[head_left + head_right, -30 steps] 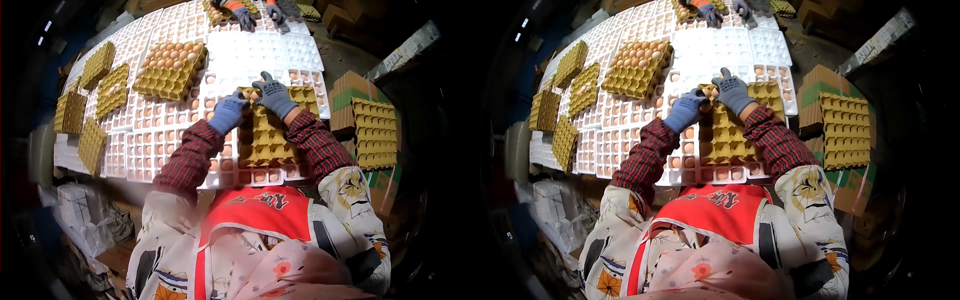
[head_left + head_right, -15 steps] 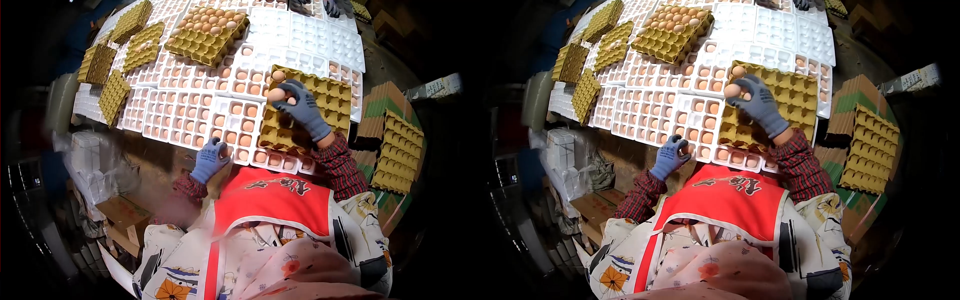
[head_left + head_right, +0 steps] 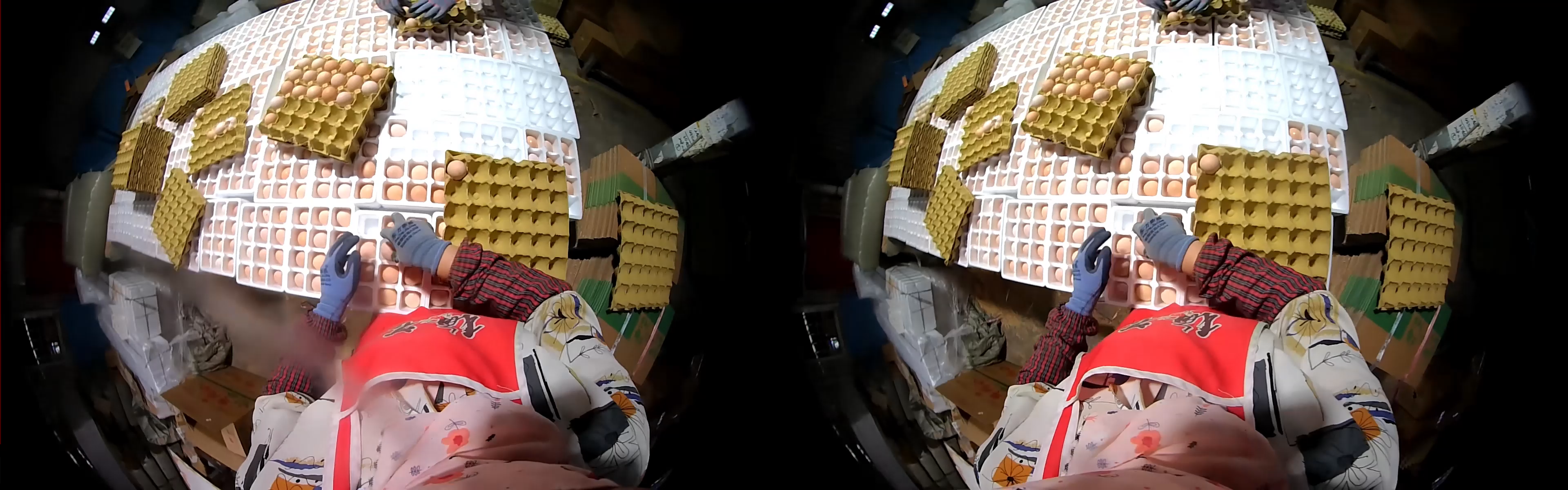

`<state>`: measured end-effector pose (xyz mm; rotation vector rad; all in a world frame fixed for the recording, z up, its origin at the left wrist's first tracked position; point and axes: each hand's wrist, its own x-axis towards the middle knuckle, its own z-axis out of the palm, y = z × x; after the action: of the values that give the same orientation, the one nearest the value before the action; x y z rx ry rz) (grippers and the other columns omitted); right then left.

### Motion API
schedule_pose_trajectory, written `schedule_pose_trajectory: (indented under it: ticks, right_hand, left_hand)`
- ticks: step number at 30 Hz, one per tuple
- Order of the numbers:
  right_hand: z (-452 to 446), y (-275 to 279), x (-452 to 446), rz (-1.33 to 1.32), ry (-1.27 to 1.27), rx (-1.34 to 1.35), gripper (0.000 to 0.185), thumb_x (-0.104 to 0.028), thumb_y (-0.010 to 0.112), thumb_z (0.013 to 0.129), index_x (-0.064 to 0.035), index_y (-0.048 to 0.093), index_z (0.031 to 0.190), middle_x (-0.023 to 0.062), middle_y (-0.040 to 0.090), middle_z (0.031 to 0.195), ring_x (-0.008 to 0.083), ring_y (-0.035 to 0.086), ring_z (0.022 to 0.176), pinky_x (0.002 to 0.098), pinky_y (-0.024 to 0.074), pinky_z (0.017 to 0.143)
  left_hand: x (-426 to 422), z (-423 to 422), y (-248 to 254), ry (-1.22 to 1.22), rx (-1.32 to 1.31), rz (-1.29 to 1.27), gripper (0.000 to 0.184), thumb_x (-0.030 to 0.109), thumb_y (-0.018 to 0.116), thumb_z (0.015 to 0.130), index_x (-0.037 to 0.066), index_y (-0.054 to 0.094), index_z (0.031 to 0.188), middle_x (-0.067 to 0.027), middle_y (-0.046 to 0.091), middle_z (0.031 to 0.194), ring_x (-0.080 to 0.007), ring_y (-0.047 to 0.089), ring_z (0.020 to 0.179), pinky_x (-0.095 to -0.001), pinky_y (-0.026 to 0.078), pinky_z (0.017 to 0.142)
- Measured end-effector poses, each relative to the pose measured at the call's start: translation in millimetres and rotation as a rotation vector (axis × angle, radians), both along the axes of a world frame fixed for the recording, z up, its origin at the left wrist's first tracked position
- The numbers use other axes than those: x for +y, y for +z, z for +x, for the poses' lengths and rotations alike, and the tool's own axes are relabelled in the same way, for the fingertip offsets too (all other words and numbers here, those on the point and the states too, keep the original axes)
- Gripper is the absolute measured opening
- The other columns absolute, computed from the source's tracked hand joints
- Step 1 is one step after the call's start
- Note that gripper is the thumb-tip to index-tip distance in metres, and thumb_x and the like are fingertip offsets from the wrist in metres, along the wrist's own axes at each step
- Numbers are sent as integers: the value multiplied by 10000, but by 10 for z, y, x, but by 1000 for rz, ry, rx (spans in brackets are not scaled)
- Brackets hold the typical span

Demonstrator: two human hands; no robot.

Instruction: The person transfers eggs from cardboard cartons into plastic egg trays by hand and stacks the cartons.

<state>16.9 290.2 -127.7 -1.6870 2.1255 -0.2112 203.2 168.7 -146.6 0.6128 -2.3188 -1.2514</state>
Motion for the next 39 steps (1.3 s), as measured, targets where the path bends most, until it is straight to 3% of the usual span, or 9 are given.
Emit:
schedule_pose_trajectory:
  ticks: [5,10,14,18,20,24,28,33,39]
  right_hand:
    - [-890,-36,-605,-176,-545,-91,380,-284,654,820,-166,597,1177,175,571,1185,352,613,1047,438,508,882]
    - [-1421,-465,-891,-347,-528,-241,531,-346,676,820,-161,562,1304,157,554,1280,347,593,1121,425,489,949]
    - [-1416,-338,-865,-224,-730,-43,487,-374,624,875,-151,572,1305,147,548,1290,353,584,1119,436,490,944]
    - [-1260,-557,-909,-111,-726,322,704,-497,555,905,-81,413,1454,172,375,1502,400,327,1376,607,192,1128]
    - [-1014,-487,-901,-199,-689,349,680,-470,580,874,-75,456,1414,195,403,1477,423,366,1352,601,216,1127]
    - [-494,339,-254,-592,-622,52,436,-290,672,851,-90,610,1234,190,542,1307,370,482,1237,486,364,1048]
    - [-604,612,915,-729,-965,81,389,-169,708,826,-32,630,1181,193,591,1225,364,531,1165,440,427,1002]
    - [-973,-14,2529,-133,-1423,435,688,-427,663,885,-81,449,1441,203,474,1418,396,442,1297,493,345,1072]
    - [-801,-162,2770,-348,-1549,-168,615,-469,531,969,-26,484,1395,260,586,1297,415,561,1195,434,441,990]
  left_hand:
    - [-373,-871,-295,-265,38,-410,409,127,537,922,44,551,1322,-172,559,1312,-372,482,1255,-489,334,1104]
    - [-394,-881,-530,-386,-104,-570,457,195,544,923,89,512,1366,-169,482,1392,-394,392,1330,-568,205,1161]
    - [-380,-918,-431,-366,-107,-505,462,212,537,930,69,505,1368,-173,480,1387,-407,397,1315,-557,226,1149]
    - [-563,-1334,-245,-164,-105,-641,485,220,516,930,20,481,1370,-195,512,1341,-406,455,1236,-525,321,1072]
    - [-715,-1536,-290,-281,-174,-588,449,251,519,917,25,521,1305,-176,578,1207,-377,511,1123,-506,375,999]
    - [-755,-1728,-319,-355,-461,-679,352,275,555,884,90,619,1176,-126,629,1107,-322,599,994,-477,459,843]
    - [-208,-2129,327,-441,40,-516,481,328,632,863,107,568,1285,-115,602,1163,-318,547,1148,-500,374,1036]
    - [336,-2542,191,-591,-76,-837,509,259,681,795,134,572,1276,-65,590,1167,-276,500,1196,-558,244,1136]
    - [-171,-2845,102,-233,278,64,499,208,736,806,54,613,1265,-148,670,1130,-345,623,1021,-414,481,943]
